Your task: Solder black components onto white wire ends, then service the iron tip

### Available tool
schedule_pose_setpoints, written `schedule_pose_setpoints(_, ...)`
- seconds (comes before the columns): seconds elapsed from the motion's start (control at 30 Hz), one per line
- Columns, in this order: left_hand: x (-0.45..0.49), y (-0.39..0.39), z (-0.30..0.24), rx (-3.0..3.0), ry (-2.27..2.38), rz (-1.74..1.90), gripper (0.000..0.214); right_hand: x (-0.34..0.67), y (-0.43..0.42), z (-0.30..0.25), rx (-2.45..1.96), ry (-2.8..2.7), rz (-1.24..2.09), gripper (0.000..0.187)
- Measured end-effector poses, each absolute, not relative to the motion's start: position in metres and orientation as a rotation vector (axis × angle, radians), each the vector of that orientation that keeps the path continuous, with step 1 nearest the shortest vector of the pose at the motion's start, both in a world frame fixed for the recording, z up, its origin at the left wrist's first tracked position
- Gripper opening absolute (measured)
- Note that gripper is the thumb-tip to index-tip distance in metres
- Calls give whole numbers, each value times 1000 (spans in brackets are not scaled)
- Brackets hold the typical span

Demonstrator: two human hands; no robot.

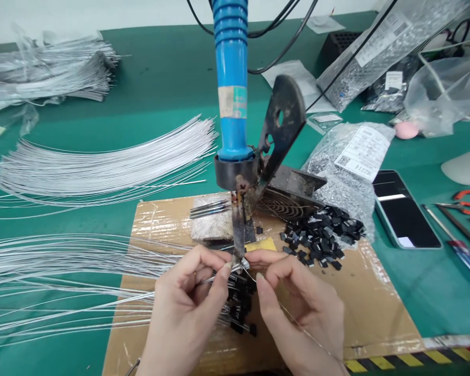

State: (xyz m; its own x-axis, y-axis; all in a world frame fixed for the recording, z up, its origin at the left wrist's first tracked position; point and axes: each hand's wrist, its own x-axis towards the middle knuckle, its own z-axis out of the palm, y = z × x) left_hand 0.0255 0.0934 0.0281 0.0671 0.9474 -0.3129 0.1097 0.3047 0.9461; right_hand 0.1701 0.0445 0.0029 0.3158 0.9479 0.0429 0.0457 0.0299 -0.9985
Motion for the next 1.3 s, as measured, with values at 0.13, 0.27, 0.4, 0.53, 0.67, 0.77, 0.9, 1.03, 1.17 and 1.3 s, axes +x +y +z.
schedule_pose_setpoints(0.13, 25, 93, 27, 1059, 1371, 917, 16, 171, 45, 2, -1358, -1032, 902, 19)
schedule_pose_setpoints(0.27, 22, 93, 22, 1129, 1305, 916, 14, 172, 45, 2, -1362, -1048, 894, 19)
schedule_pose_setpoints(0.4, 17, 94, 19, 1179, 1297, 923, 12, 172, 45, 3, -1375, -1055, 890, 19)
schedule_pose_setpoints(0.53, 16, 96, 19, 1195, 1327, 912, 9, 172, 45, 4, -1384, -1043, 896, 19)
schedule_pose_setpoints(0.67, 16, 97, 18, 1203, 1362, 854, 8, 173, 44, 0, -1429, -1011, 971, 19)
schedule_pose_setpoints(0.77, 17, 97, 16, 1180, 1376, 823, 11, 173, 43, -3, -1437, -961, 1061, 20)
schedule_pose_setpoints(0.9, 18, 96, 17, 1177, 1361, 827, 11, 173, 44, -2, -1423, -946, 1036, 21)
schedule_pose_setpoints(1.03, 18, 95, 16, 1191, 1376, 814, 11, 172, 45, 1, -1409, -962, 996, 21)
schedule_pose_setpoints(1.17, 17, 94, 14, 1190, 1356, 853, 9, 172, 45, 3, -1405, -967, 984, 20)
schedule_pose_setpoints(1.3, 17, 95, 15, 1217, 1349, 862, 8, 172, 45, 4, -1393, -976, 959, 20)
